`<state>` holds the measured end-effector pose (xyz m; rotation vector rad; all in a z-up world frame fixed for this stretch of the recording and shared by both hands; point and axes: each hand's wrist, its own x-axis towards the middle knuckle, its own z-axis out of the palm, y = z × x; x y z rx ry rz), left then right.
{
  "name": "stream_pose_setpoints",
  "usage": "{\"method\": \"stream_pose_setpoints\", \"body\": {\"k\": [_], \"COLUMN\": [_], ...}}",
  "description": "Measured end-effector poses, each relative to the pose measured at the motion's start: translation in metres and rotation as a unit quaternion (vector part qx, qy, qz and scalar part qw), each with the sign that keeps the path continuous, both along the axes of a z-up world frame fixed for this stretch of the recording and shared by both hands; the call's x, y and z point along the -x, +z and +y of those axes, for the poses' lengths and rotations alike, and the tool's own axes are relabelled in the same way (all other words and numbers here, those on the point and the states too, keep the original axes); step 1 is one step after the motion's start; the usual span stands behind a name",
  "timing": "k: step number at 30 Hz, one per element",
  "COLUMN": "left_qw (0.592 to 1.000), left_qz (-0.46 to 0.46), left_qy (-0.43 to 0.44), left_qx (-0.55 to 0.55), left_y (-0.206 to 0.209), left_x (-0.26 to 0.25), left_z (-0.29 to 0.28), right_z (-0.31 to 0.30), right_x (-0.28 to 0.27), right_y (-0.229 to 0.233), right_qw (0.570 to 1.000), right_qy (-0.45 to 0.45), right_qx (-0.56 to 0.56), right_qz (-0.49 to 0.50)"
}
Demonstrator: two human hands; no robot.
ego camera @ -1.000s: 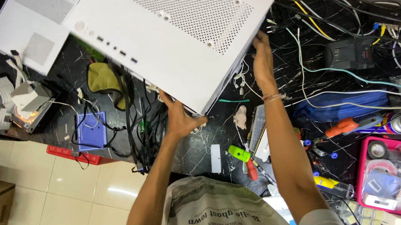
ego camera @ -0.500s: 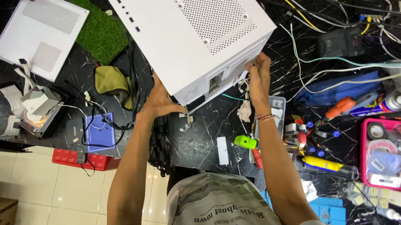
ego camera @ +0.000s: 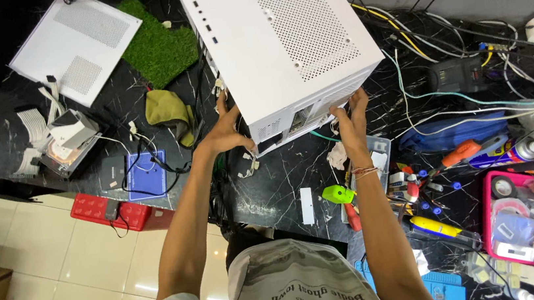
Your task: The person installs a black power supply unit into the back of a white computer case. They then use a screwdriver to secure the unit with screws, tightening them to hold the component in place.
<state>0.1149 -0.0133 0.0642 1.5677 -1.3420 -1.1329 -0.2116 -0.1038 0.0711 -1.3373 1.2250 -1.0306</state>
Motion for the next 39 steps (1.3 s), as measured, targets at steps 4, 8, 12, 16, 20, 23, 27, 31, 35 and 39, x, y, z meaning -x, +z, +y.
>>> {"method": "stream_pose_setpoints", "body": {"k": [4, 8, 12, 16, 20, 23, 27, 31, 35, 39], "left_qw": [0.995, 0.992, 0.983, 0.986, 0.983, 0.983, 0.973, 0.974, 0.960, 0.949], "left_qz": [0.090, 0.084, 0.120, 0.108, 0.105, 0.089, 0.121, 0.056, 0.053, -0.004], "left_qy": [0.041, 0.079, 0.085, 0.078, 0.084, 0.114, 0.124, 0.142, 0.174, 0.195], "left_qx": [0.023, 0.056, 0.109, 0.098, 0.126, 0.116, 0.150, 0.170, 0.212, 0.248], "left_y": [-0.005, -0.007, -0.003, -0.009, -0.020, -0.024, -0.020, -0.018, -0.024, -0.034], "left_x": [0.000, 0.005, 0.019, 0.031, 0.031, 0.035, 0.047, 0.045, 0.047, 0.049], "left_z": [-0.010, -0.018, -0.028, -0.029, -0.026, -0.025, -0.027, -0.020, -0.025, -0.014], "right_z": [0.006, 0.008, 0.008, 0.015, 0.052, 0.094, 0.112, 0.105, 0.100, 0.110], "right_x": [-0.001, -0.007, -0.014, -0.019, -0.046, -0.074, -0.102, -0.113, -0.128, -0.132], "right_y": [0.007, 0.011, 0.011, 0.002, -0.028, -0.043, -0.070, -0.072, -0.071, -0.070], "right_qw": [1.000, 0.999, 0.994, 0.994, 0.995, 0.994, 0.992, 0.996, 0.996, 0.993], "right_qy": [0.018, 0.022, 0.011, 0.010, -0.066, -0.057, 0.026, 0.024, 0.018, -0.005], "right_qx": [-0.008, -0.030, -0.046, -0.016, -0.008, -0.058, -0.104, -0.075, -0.088, -0.115], "right_qz": [0.012, 0.030, 0.095, 0.105, 0.077, 0.078, 0.073, 0.046, 0.027, 0.023]}}
